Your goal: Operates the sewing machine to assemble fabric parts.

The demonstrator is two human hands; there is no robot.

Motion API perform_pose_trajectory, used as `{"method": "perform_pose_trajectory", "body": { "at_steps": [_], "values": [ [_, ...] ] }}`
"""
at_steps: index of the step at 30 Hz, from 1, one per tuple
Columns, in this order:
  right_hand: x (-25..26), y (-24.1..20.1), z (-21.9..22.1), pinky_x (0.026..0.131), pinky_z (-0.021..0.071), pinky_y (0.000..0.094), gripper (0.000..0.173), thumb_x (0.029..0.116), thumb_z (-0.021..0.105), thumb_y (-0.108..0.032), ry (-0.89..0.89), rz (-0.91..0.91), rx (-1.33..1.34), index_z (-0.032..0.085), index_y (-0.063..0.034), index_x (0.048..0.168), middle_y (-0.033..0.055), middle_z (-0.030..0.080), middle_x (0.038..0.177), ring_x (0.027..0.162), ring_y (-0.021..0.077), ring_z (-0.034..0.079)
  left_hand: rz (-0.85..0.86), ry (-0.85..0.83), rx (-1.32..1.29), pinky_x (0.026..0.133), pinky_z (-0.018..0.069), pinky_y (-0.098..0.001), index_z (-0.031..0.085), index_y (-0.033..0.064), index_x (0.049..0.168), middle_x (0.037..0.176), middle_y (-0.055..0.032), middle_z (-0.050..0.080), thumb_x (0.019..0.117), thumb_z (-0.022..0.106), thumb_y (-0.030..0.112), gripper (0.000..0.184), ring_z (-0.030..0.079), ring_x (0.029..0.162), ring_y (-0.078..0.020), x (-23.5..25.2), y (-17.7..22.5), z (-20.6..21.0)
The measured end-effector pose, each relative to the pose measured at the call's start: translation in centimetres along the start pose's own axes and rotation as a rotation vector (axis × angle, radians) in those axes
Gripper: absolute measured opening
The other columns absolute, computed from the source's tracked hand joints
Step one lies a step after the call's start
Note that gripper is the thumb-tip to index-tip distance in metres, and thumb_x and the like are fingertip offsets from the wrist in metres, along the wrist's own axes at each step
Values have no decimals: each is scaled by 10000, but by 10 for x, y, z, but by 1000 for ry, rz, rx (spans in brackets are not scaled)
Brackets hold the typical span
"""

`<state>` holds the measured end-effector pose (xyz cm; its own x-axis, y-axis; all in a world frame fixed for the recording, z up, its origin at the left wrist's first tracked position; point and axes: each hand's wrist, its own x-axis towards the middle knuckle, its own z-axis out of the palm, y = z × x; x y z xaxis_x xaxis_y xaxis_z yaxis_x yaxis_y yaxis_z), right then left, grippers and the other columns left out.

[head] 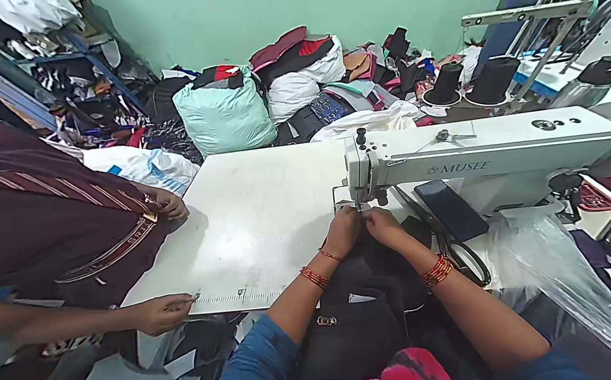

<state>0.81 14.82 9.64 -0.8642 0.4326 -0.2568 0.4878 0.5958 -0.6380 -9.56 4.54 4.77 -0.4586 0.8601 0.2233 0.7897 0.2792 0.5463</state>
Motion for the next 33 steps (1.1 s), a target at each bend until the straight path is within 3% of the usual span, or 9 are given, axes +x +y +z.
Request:
{"method": "perform_pose_trajectory", "body": {
  "at_steps": [4, 7, 10, 12, 16, 18, 23, 33],
  "values": [
    [1, 3, 5, 961, 498, 418, 331, 1009, 518, -24, 85, 67, 116, 574, 16, 1333, 189, 670, 1145, 1057, 277, 647, -26, -27, -31, 1013, 518, -447, 736, -80, 1057, 1105, -250, 703, 1013, 526, 93, 276, 685, 1080, -359, 1, 1, -5],
    [2, 5, 4, 926, 508, 410, 400, 996, 535, -38, 88, 114, 172, 542, 0, 1395, 178, 673, 1132, 1012, 261, 650, -19, -47, -20, 997, 524, -455, 735, -82, 1047, 1085, -252, 705, 1016, 524, 110, 287, 689, 1065, -360, 1, 2, -8],
    [2, 7, 3, 947, 503, 412, 384, 995, 563, -54, 90, 118, 209, 574, 8, 1374, 184, 680, 1156, 1036, 257, 651, 9, -180, -98, 1030, 493, -454, 729, -80, 1098, 1144, -260, 681, 1051, 485, 167, 351, 656, 1109, -355, 4, -4, -21],
    [3, 8, 3, 966, 495, 417, 380, 998, 580, -63, 78, 117, 223, 583, 23, 1368, 194, 680, 1170, 1058, 264, 648, 77, -255, -181, 1099, 439, -431, 716, -88, 1170, 1244, -282, 658, 1054, 456, 146, 369, 607, 1221, -353, 4, -12, -30],
    [2, 8, 3, 986, 485, 413, 364, 1005, 575, -74, 67, 118, 222, 600, 24, 1355, 190, 674, 1185, 1083, 261, 638, 123, -221, -181, 1085, 450, -398, 680, -81, 1256, 1243, -284, 620, 932, 483, -37, 382, 589, 1202, -345, -9, -16, -20],
    [2, 9, 3, 987, 482, 412, 359, 1009, 560, -66, 70, 104, 219, 603, 30, 1352, 199, 673, 1187, 1082, 264, 636, 55, -129, -84, 1097, 445, -473, 691, -38, 1272, 1262, -253, 633, 933, 491, -25, 394, 589, 1226, -362, -18, -6, -5],
    [3, 14, 3, 1005, 477, 386, 358, 1019, 541, -56, 56, 87, 235, 599, 38, 1359, 210, 663, 1228, 1109, 256, 634, -135, -113, 147, 1168, 268, -617, 641, 104, 1396, 1504, -148, 532, 956, 435, 47, 488, 391, 1451, -404, -28, 22, 8],
    [2, 13, -3, 1077, 439, 430, 346, 1021, 521, -42, -14, 33, 124, 624, 46, 1340, 238, 643, 1299, 1219, 306, 607, -145, -255, 268, 1150, 330, -562, 525, 94, 1498, 1581, -130, 443, 961, 424, 104, 546, 377, 1464, -367, -18, 24, -3]
  ]
}}
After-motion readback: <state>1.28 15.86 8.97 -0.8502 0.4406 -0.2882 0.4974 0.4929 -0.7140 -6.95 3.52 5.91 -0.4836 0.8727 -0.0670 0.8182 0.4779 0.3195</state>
